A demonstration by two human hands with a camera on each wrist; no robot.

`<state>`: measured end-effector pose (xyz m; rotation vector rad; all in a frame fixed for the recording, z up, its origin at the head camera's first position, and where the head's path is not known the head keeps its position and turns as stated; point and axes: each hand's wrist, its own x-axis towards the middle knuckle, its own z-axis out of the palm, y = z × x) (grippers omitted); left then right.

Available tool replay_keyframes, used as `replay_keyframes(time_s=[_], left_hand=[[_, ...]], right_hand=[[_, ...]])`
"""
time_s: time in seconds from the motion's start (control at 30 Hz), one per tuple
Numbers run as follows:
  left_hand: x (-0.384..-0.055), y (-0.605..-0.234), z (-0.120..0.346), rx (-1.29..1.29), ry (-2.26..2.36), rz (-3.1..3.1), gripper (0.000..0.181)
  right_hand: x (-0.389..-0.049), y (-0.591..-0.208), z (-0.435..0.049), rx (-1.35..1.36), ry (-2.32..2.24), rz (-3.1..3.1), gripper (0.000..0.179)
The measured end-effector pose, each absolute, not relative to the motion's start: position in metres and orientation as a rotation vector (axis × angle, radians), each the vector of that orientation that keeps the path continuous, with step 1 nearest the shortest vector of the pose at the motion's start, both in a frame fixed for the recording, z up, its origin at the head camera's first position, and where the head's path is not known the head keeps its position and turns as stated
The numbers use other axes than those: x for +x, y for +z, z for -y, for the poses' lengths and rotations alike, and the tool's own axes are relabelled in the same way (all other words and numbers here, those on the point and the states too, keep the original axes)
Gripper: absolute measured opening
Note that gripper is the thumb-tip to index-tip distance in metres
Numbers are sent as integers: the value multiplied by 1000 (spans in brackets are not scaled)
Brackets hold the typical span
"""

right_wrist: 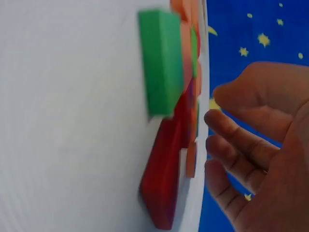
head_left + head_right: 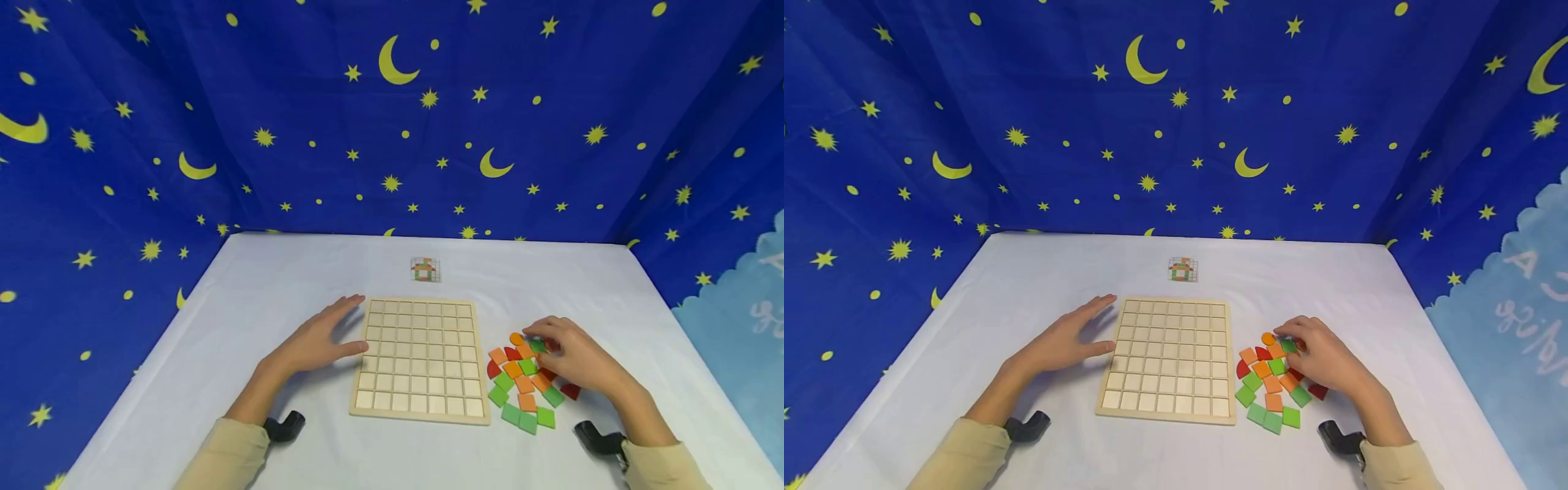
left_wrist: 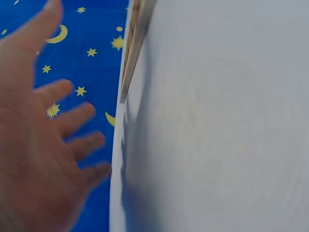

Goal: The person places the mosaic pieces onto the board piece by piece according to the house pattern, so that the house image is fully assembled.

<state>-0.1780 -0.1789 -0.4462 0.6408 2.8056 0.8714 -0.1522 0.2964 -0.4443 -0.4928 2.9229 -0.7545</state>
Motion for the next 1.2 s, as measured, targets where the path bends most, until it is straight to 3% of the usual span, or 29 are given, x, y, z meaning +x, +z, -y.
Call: replay_keyframes(time_s=[0.37, 0.93, 1.2], left_hand=[[-184, -470, 183, 930, 667, -2707, 108], [-180, -463, 178, 926, 642, -2685, 105], [-181, -465, 177, 941, 580, -2701, 103]], right_hand=[[-157, -448, -308, -469, -826, -2926, 29], [-159, -450, -311, -418, -788, -2969, 20], [-160, -446, -313, -432, -763, -2946, 26]])
